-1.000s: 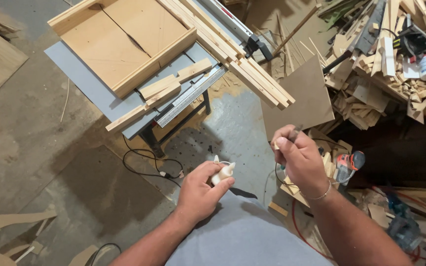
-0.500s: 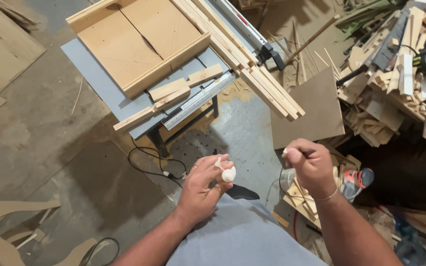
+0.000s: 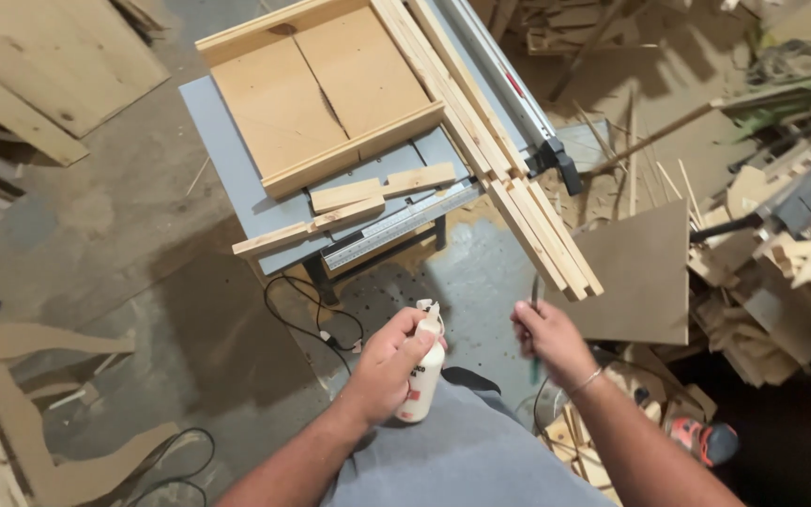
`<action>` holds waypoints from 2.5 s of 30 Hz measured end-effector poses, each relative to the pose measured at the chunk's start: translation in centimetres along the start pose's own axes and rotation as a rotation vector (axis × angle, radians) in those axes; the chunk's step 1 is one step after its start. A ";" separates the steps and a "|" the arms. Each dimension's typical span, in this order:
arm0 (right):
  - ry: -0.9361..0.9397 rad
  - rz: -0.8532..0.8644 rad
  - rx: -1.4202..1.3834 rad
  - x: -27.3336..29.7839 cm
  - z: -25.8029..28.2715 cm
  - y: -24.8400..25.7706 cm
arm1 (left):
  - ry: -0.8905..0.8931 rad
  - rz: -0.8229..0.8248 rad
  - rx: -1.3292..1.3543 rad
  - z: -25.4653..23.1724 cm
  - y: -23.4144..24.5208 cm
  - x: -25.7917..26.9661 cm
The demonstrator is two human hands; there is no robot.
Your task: Cutting and gluing small wooden pieces to assemble a project.
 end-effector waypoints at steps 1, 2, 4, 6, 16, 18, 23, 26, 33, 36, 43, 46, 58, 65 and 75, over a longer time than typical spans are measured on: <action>0.001 0.014 0.007 -0.1 -1.1 -0.7 | -0.002 -0.015 0.002 -0.4 -0.5 -0.2; -0.031 0.100 -0.145 -0.3 -2.4 -1.7 | 0.066 -0.063 -0.075 -0.7 -0.8 -0.4; -0.065 0.194 -0.292 -1.1 -5.3 -2.4 | 0.135 -0.119 -0.150 -1.3 -1.6 -0.5; 0.037 0.371 0.004 -2.3 -8.3 -2.5 | 0.081 -0.166 -0.301 -2.3 -2.2 -0.2; 1.062 0.542 0.715 5.3 11.1 -1.4 | -0.468 -0.093 -0.720 -3.3 -4.8 0.0; 1.293 0.593 0.854 6.6 12.6 -2.3 | -0.554 -0.031 -0.721 -3.7 -5.2 0.1; 1.388 0.681 0.886 7.0 13.5 -2.8 | -0.655 0.016 -0.726 -5.0 -5.8 0.5; 1.432 0.687 0.901 6.7 13.4 -2.7 | -0.684 0.018 -0.752 -4.7 -5.8 0.4; 1.462 0.700 0.922 6.0 13.2 -2.3 | -0.724 0.023 -0.776 -4.7 -6.0 0.1; 1.459 0.704 0.932 5.5 12.8 -2.1 | -0.746 0.032 -0.778 -4.9 -6.0 0.0; 1.418 0.668 0.899 5.4 12.0 -2.1 | -0.736 0.042 -0.781 -4.9 -5.9 -0.4; 1.412 0.620 0.905 5.1 11.6 -2.1 | -0.715 0.010 -0.805 -5.0 -5.8 -0.4; 1.172 0.529 0.828 3.7 8.0 -1.3 | -0.755 -0.167 -0.964 -3.6 -5.4 -1.0; 1.026 0.457 0.246 1.1 6.3 5.2 | -0.650 -0.503 -0.930 -0.9 -1.0 -0.6; 0.393 -0.852 1.160 -10.7 10.9 25.0 | -0.861 -0.381 -0.795 -1.9 -1.9 0.3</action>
Point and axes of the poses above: each hand's wrist, its own x-axis away from the middle knuckle, its own y-axis out of the back of the hand, z = x × y, the point moved 3 cm from there along -x, towards the middle knuckle, and after that the axes turned 9 degrees about z, right-handed, at the moved point
